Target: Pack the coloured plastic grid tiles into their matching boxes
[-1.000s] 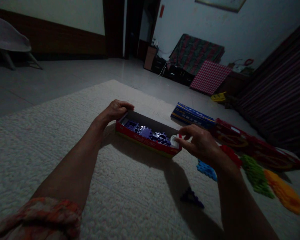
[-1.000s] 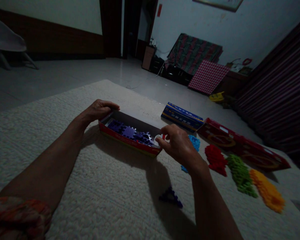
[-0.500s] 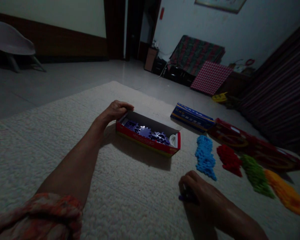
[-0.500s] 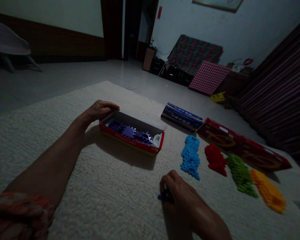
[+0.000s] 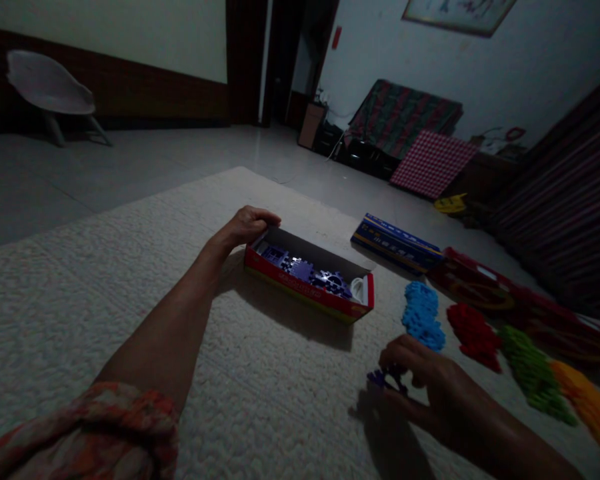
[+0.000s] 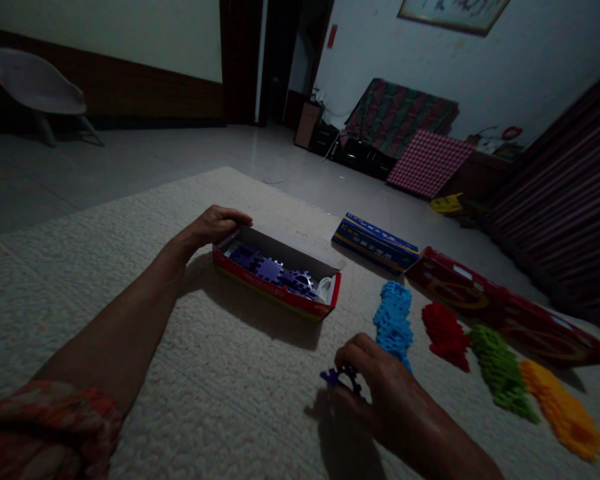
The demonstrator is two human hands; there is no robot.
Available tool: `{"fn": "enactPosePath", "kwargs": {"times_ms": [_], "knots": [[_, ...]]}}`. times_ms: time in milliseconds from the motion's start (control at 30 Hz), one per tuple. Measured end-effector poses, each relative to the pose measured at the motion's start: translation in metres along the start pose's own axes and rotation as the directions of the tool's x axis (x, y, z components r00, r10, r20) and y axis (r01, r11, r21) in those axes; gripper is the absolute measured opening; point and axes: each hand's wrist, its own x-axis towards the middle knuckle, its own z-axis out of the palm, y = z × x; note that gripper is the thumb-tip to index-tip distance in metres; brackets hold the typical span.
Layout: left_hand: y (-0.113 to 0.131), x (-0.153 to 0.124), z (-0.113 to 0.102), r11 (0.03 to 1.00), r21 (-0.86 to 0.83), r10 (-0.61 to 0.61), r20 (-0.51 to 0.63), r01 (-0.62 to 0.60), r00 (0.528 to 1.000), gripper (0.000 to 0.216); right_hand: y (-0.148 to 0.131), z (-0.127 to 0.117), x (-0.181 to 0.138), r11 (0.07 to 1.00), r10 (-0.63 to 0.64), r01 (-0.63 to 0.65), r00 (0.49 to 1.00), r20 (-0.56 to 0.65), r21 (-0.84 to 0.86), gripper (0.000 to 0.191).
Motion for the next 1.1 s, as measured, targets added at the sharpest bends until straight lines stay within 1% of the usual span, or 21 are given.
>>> {"fn": "enactPosePath", "kwargs": {"times_ms": [67, 100, 167, 233, 300, 367, 467, 600, 667, 733, 833, 900, 967, 1033, 1100], "knots": [[-0.001, 0.001, 0.000, 1.000, 0.003, 0.003, 0.006, -0.003, 1.000, 0.042, -0.007, -0.017, 0.012, 0.998, -0.059, 0.059, 0.991, -0.116, -0.007, 0.012], [-0.002, 0.002, 0.000, 1.000, 0.004, 0.006, 0.006, -0.006, 1.000, 0.042, -0.010, -0.025, 0.021, 0.996, -0.094, 0.094, 0.979, -0.180, -0.013, 0.014], [-0.004, 0.003, 0.000, 1.000, 0.002, 0.013, 0.006, -0.013, 1.000, 0.043, -0.015, -0.040, 0.044, 0.987, -0.159, 0.158, 0.945, -0.288, -0.025, 0.017], [-0.008, 0.005, 0.000, 1.000, -0.005, 0.022, 0.012, -0.022, 1.000, 0.044, -0.018, -0.049, 0.072, 0.984, -0.175, 0.170, 0.916, -0.362, -0.047, 0.017], [-0.013, 0.007, 0.000, 0.999, -0.009, 0.039, 0.018, -0.039, 0.999, 0.045, -0.018, -0.053, 0.099, 0.984, -0.180, 0.160, 0.894, -0.410, -0.082, 0.015], [-0.018, 0.008, 0.000, 0.998, -0.017, 0.063, 0.020, -0.063, 0.998, 0.044, -0.016, -0.051, 0.120, 0.980, -0.194, 0.162, 0.887, -0.418, -0.113, 0.015], [-0.021, 0.009, 0.000, 0.995, -0.051, 0.090, 0.020, -0.089, 0.996, 0.044, -0.016, -0.043, 0.138, 0.978, -0.203, 0.164, 0.900, -0.387, -0.132, 0.015], [-0.018, 0.009, 0.001, 0.996, -0.073, 0.060, 0.006, -0.060, 0.998, 0.043, -0.019, -0.035, 0.146, 0.977, -0.188, 0.138, 0.914, -0.360, -0.162, 0.017], [-0.016, 0.009, 0.002, 0.996, -0.079, 0.041, -0.004, -0.041, 0.999, 0.043, -0.019, -0.035, 0.145, 0.976, -0.191, 0.137, 0.910, -0.367, -0.168, 0.019], [-0.014, 0.008, 0.003, 0.996, -0.082, 0.024, -0.016, -0.026, 1.000, 0.042, -0.018, -0.035, 0.140, 0.976, -0.204, 0.157, 0.895, -0.397, -0.149, 0.020], [-0.009, 0.006, 0.004, 0.995, -0.098, 0.011, -0.029, -0.014, 1.000, 0.041, -0.011, -0.036, 0.128, 0.978, -0.208, 0.184, 0.842, -0.498, -0.098, 0.017], [-0.004, 0.003, 0.005, 0.994, -0.110, 0.007, -0.043, -0.012, 0.999, 0.041, -0.003, -0.033, 0.120, 0.985, -0.161, 0.163, 0.789, -0.592, -0.052, 0.018], [0.002, 0.000, 0.004, 0.993, -0.115, 0.011, -0.069, -0.019, 0.998, 0.042, 0.008, -0.029, 0.115, 0.994, -0.074, 0.106, 0.721, -0.689, 0.004, 0.022], [0.008, -0.002, 0.002, 0.992, -0.114, 0.036, -0.124, -0.050, 0.992, 0.043, 0.022, -0.022, 0.113, 0.998, 0.028, 0.030, 0.664, -0.747, 0.064, 0.028], [0.011, -0.003, 0.001, 0.989, -0.113, 0.068, -0.210, -0.093, 0.975, 0.042, 0.036, -0.016, 0.114, 0.989, 0.133, -0.042, 0.648, -0.750, 0.139, 0.035]]}}
